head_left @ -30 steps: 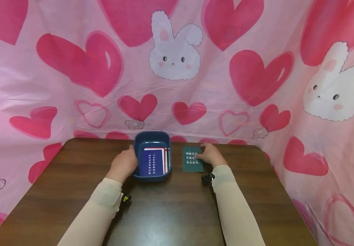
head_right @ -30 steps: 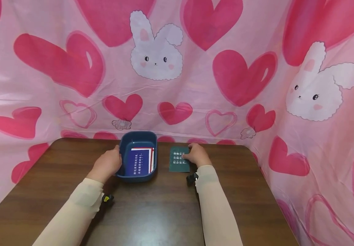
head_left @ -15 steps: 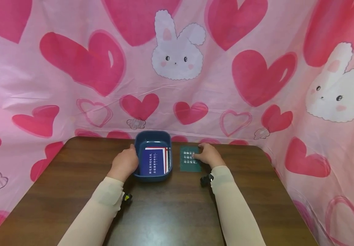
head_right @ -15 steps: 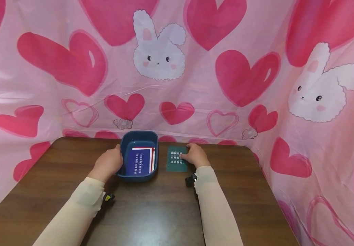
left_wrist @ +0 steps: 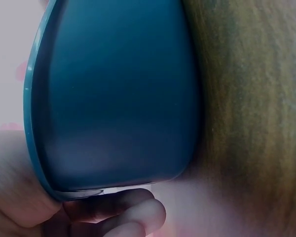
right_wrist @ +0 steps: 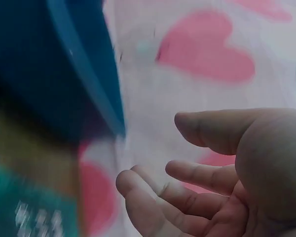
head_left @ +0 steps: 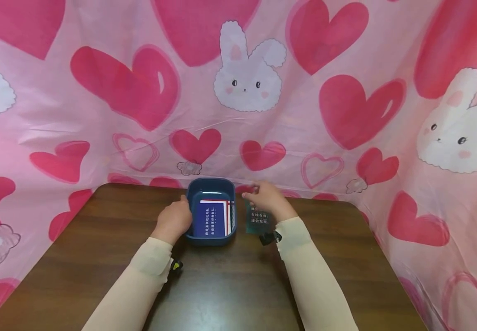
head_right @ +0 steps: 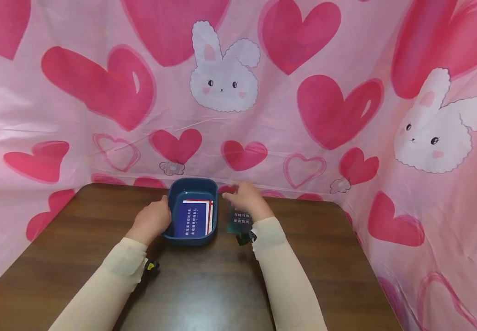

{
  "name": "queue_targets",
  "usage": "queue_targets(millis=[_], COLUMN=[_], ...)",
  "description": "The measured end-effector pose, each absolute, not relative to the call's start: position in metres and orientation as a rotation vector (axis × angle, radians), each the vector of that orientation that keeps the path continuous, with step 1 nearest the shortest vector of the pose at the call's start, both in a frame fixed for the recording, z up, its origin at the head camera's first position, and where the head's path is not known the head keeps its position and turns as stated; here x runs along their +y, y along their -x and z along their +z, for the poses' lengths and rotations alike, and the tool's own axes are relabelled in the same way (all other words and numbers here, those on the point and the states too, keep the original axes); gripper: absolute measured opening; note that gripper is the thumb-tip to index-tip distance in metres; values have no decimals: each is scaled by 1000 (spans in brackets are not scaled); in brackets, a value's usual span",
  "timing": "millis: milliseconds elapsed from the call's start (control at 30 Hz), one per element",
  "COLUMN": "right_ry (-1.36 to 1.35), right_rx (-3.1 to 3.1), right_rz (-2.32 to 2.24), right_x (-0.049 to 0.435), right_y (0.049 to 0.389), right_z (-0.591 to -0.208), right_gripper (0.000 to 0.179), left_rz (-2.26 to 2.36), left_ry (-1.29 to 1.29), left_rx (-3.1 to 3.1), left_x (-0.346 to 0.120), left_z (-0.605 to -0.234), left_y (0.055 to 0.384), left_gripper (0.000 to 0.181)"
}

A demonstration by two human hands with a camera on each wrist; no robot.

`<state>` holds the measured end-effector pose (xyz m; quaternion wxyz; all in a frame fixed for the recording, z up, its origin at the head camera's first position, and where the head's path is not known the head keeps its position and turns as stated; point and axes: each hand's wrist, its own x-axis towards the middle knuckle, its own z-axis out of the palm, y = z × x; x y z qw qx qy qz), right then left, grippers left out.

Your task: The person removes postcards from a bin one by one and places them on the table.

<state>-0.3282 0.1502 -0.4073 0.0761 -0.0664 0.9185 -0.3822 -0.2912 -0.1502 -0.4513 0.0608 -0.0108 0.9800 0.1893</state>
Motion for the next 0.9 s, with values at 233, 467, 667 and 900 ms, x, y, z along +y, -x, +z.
queue_targets(millis=[233,467,667,900], right_ry=[384,331,272,153], right_rx=[2794,2845,2861,2826], right_rz=[-861,-456,-363,-243], right_x=[74,27,9,-1], right_y=[329,336,335,377], right_z=[-376,-384,-394,-438], right_gripper=[59,61,43,32], left_rz=[553,541,511,507], left_ry=[44,23,16,5], left_rx=[2966,2975,3005,3022], left_x=[-150,-149,-148,-148], left_z=[-447,-451,-451,-451], left_y=[289,290,289,288], left_gripper=[71,69,69,67])
